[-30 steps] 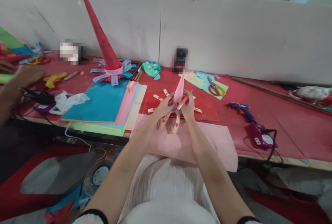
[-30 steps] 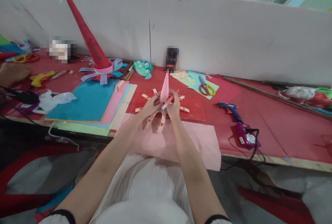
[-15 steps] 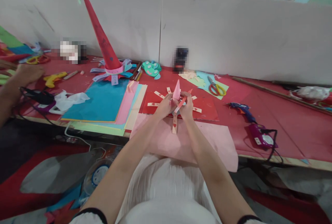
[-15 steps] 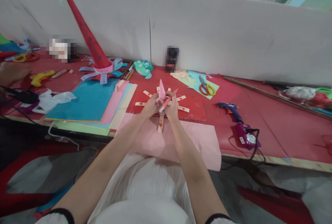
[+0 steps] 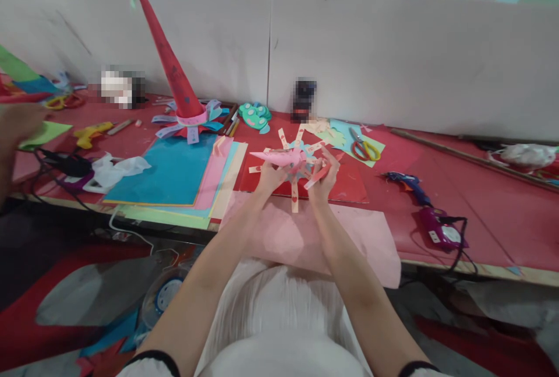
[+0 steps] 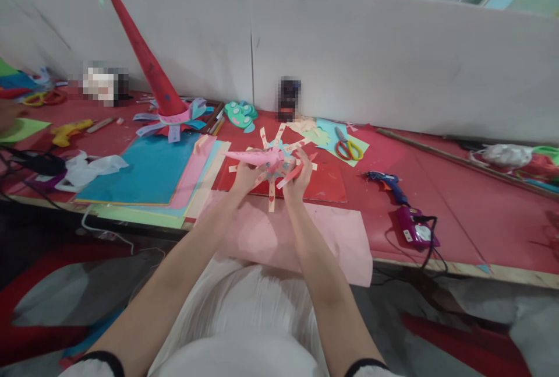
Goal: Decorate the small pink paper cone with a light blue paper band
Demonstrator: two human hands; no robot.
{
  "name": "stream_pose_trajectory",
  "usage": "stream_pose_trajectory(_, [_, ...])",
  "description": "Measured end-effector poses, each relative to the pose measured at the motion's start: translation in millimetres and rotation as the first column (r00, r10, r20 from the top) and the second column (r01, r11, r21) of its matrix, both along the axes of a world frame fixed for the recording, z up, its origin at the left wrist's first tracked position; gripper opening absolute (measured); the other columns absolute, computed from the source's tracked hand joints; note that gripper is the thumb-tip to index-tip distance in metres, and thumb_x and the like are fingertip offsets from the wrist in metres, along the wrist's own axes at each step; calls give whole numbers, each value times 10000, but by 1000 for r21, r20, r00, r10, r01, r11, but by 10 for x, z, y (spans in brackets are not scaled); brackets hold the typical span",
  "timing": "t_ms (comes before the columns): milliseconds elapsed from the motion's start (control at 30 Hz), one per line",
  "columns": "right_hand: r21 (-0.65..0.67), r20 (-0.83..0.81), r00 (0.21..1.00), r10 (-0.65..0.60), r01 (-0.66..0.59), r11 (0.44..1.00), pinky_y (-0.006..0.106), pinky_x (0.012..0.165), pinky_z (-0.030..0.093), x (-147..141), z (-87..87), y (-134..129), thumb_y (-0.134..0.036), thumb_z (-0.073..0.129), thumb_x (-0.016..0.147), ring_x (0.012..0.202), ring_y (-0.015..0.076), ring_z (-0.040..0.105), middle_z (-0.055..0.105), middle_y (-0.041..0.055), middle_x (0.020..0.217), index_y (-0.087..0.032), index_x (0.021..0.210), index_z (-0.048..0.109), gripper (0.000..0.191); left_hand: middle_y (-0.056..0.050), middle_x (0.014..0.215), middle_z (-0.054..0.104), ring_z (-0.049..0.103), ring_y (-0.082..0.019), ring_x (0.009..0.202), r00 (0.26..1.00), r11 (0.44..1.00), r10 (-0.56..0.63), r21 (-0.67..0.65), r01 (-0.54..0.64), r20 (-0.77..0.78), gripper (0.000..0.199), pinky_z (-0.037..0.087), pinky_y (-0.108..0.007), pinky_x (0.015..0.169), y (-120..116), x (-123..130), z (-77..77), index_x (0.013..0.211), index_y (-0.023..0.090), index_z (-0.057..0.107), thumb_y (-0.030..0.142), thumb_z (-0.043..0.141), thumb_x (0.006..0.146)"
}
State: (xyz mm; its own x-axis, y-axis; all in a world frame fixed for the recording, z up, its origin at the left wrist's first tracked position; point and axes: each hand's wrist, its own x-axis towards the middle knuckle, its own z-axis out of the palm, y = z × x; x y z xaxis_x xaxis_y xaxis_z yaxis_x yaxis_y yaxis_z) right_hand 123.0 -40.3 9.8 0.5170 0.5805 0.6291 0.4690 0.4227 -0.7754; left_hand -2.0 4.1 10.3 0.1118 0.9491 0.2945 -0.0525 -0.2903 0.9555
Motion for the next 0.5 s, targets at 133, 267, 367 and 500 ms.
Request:
stream_pose_trajectory(133, [2,22,1000,8,-8,1000,451,967,439,-13,-26,5,-367,424,893,1111,188,532,546,80,1211,-249,1164,493,304,-101,1062,631,605,-196,997,1000,995,27,99,-27,-2,304,483,-361,892,38,0,-41,965,179,547,207,657,683])
stream_pose_trajectory(267, [-19,-11,999,42,-43,999,424,926,474,-10,-47,20,-391,412,893,1136,187,513,527,86,1232,-242,1173,484,325,-77,1070,612,592,-174,1016,996,983,70,173,-59,-63,284,473,-343,920,7,5,-44,979,200,539,199,637,713])
stream_pose_trajectory(367, [-14,19,999,34,-34,999,429,945,458,-4,-46,36,-380,418,891,1107,187,530,556,88,1195,-231,1150,505,311,-71,1084,590,575,-175,1049,989,963,123,250,-98,-87,249,467,-341,935,-53,-4,-18,991,208,532,202,608,753])
stream_pose_trajectory(500, [1,52,996,72,-72,997,411,928,469,-23,-5,27,-356,457,877,1076,184,554,571,85,1171,-238,1117,521,275,-70,1144,568,544,-199,1102,976,930,171,349,-116,-132,281,444,-358,970,-98,-41,6,1067,224,529,228,588,793])
